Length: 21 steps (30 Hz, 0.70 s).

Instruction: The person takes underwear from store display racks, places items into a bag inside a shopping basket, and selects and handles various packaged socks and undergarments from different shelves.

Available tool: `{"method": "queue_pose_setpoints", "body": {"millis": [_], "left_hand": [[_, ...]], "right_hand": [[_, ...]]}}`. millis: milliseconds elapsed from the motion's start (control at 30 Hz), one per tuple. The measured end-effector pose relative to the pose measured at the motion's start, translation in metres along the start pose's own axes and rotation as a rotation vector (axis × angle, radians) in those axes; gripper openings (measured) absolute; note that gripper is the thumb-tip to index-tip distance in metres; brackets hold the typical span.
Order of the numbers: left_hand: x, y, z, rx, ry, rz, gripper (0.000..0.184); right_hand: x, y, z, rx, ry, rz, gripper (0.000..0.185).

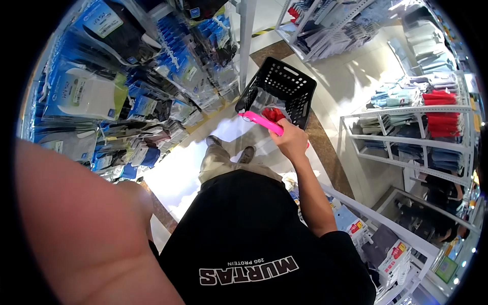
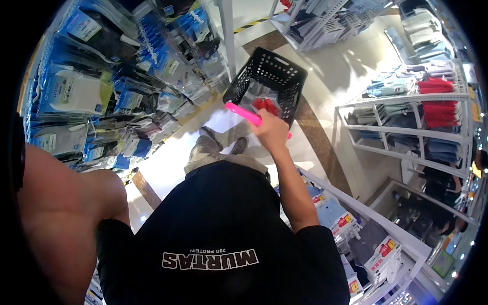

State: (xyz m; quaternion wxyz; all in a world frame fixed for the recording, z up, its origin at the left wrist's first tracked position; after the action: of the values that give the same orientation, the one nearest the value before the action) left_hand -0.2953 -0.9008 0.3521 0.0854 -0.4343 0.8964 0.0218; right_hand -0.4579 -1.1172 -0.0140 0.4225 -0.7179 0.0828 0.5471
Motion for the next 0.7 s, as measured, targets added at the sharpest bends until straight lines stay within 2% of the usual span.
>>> {"method": "queue_pose_setpoints", "body": {"millis": [267, 433, 533, 567, 600, 633, 700], "left_hand": [[-0.004, -0.006, -0.003, 0.010, 0.060, -0.045, 0.040], [-0.003, -0.048, 0.033, -0.194, 0.151, -0.136, 0.039], [0.014, -0.077, 0.085, -0.566, 0.033, -0.162, 0.039], [0.023, -0.081, 0.112, -0.745, -0.050, -0.140, 0.039], [0.031, -0.079, 0.144, -1.073, -0.191, -0.119, 0.031], [0.040, -0.077, 0.189, -1.303, -0.281, -0.040, 0.027], [0.049, -0.060, 0.303, -1.599, -0.502, 0.150, 0.034]], "right_hand": [[0.000, 0.000, -0.001, 0.035, -0.055, 0.015, 0.026], [-0.005, -0.004, -0.004, 0.054, -0.077, 0.026, 0.026], [-0.008, -0.006, -0.001, 0.044, -0.063, 0.028, 0.025], [-0.007, -0.006, -0.001, 0.037, -0.053, 0.036, 0.024], [-0.008, -0.007, -0.001, 0.092, -0.094, 0.057, 0.025], [-0.007, -0.006, -0.001, 0.111, -0.101, 0.057, 0.026], [-0.005, -0.005, -0.003, 0.139, -0.119, 0.057, 0.027]]}}
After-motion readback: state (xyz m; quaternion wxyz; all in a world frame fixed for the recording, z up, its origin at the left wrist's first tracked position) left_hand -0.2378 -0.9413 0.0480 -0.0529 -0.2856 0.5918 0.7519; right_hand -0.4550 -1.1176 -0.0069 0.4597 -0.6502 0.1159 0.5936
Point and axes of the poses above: each hand's wrist, its own z-axis away from the middle knuckle, its own x-axis out of the palm, y = z × x, the point moved 4 cm from there along -z, towards the middle knuckle, and after that the axes turned 6 degrees about -y, right-handed, at the moved point
